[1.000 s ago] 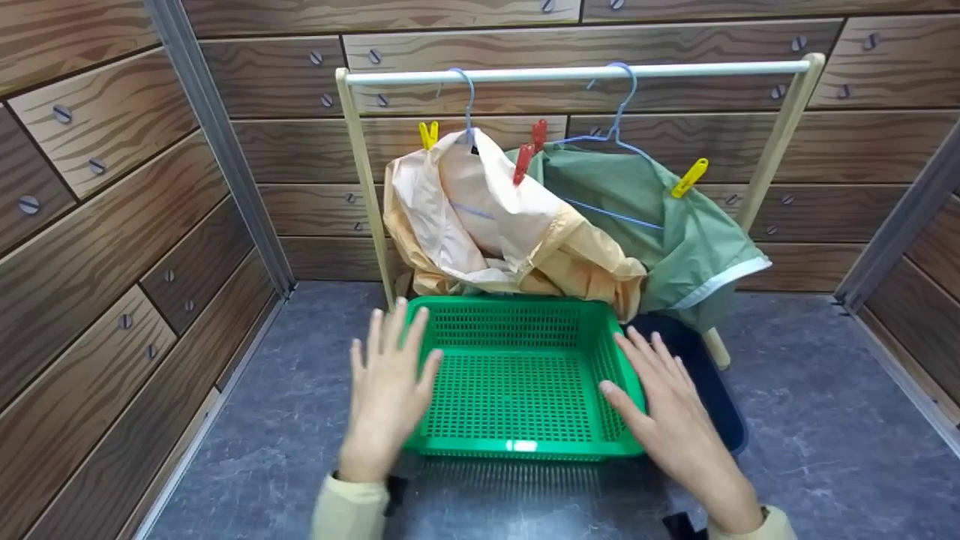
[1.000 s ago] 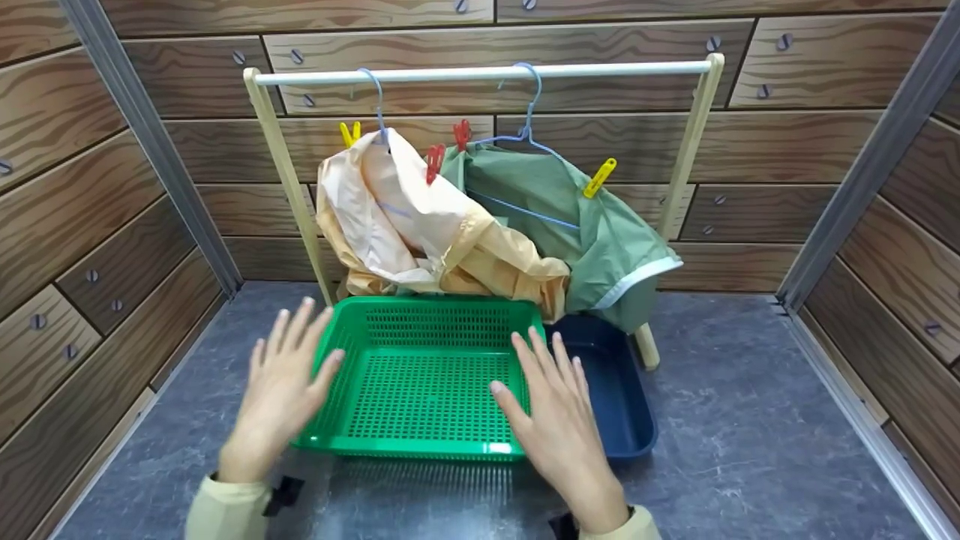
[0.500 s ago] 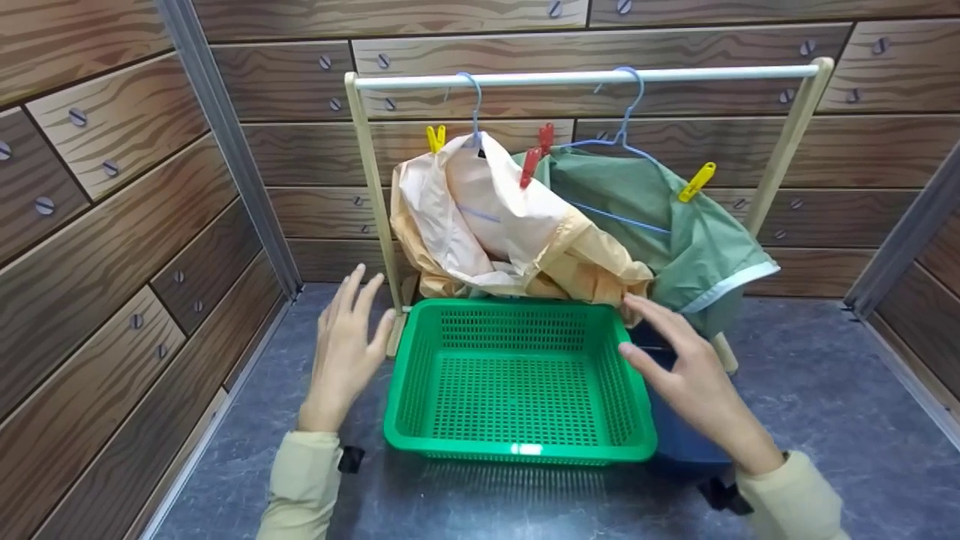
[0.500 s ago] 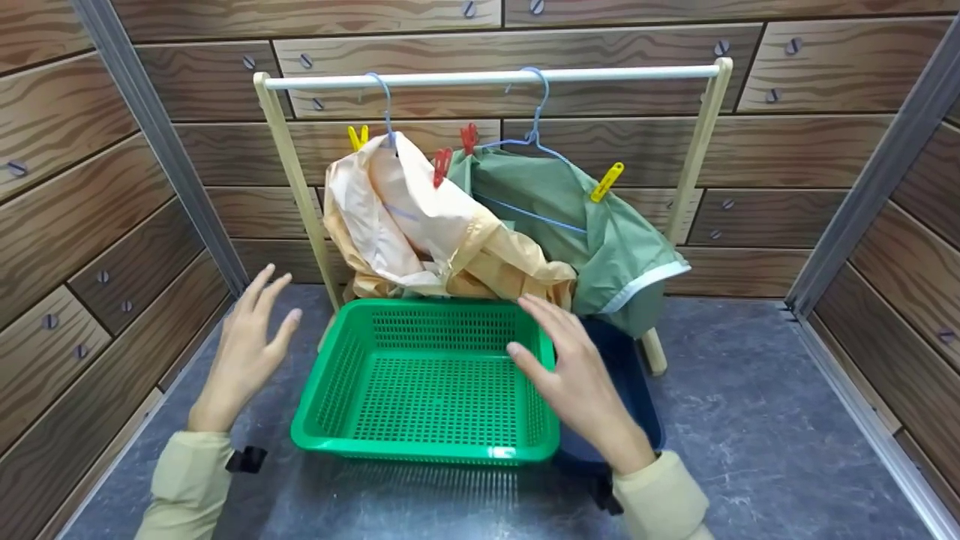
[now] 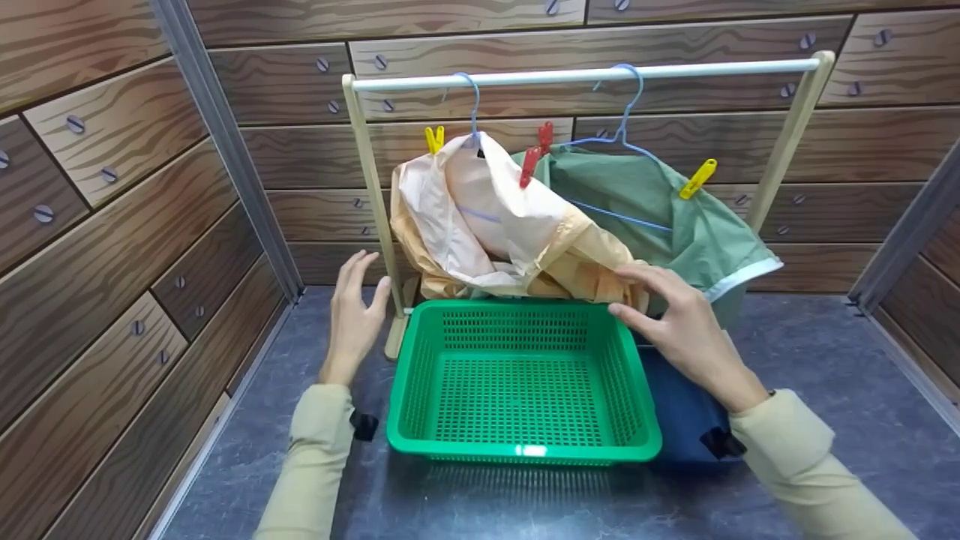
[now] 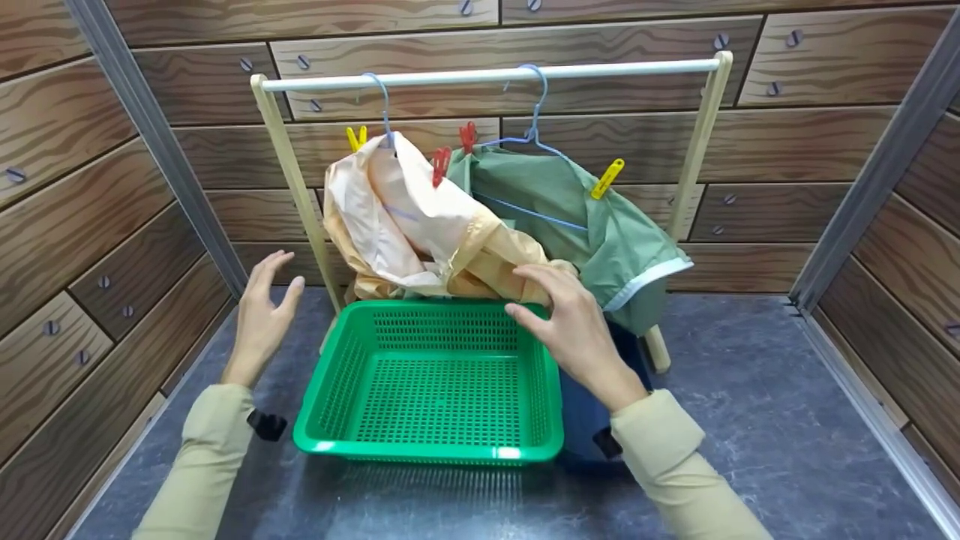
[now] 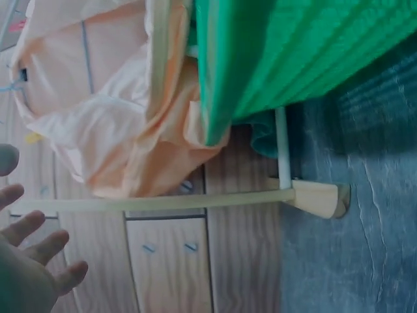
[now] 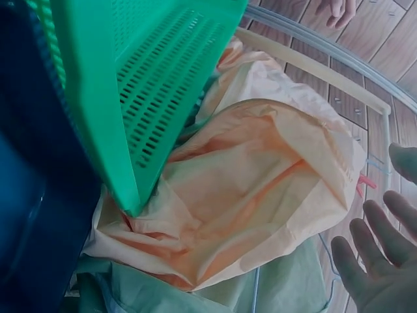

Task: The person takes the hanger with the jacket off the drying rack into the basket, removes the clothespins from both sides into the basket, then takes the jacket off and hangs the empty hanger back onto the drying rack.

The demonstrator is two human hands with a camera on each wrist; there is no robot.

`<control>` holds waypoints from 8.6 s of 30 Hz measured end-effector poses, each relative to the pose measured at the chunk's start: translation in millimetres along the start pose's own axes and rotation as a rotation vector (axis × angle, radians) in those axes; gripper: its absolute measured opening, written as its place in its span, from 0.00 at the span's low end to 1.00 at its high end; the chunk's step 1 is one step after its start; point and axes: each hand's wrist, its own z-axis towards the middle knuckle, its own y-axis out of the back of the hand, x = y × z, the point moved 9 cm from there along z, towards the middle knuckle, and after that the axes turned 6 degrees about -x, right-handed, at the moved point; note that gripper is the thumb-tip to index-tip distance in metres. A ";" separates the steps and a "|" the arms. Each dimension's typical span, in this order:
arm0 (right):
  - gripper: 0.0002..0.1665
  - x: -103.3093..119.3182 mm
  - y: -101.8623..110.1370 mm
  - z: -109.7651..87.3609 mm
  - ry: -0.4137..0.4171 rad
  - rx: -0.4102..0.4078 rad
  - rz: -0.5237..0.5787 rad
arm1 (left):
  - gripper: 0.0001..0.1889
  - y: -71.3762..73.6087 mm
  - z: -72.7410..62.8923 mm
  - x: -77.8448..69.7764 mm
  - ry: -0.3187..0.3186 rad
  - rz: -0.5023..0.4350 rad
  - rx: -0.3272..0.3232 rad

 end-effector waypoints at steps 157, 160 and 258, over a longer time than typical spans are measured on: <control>0.09 24.3 72.6 77.7 -0.071 -0.194 0.235 | 0.11 -42.6 84.5 73.8 0.381 -0.013 -0.030; 0.09 21.3 73.6 69.3 -0.082 -0.186 0.234 | 0.12 -43.3 83.8 72.7 0.374 -0.022 -0.011; 0.22 23.7 0.7 -63.4 -0.199 -0.147 0.140 | 0.08 -0.8 -62.5 -76.6 -0.062 -0.121 0.155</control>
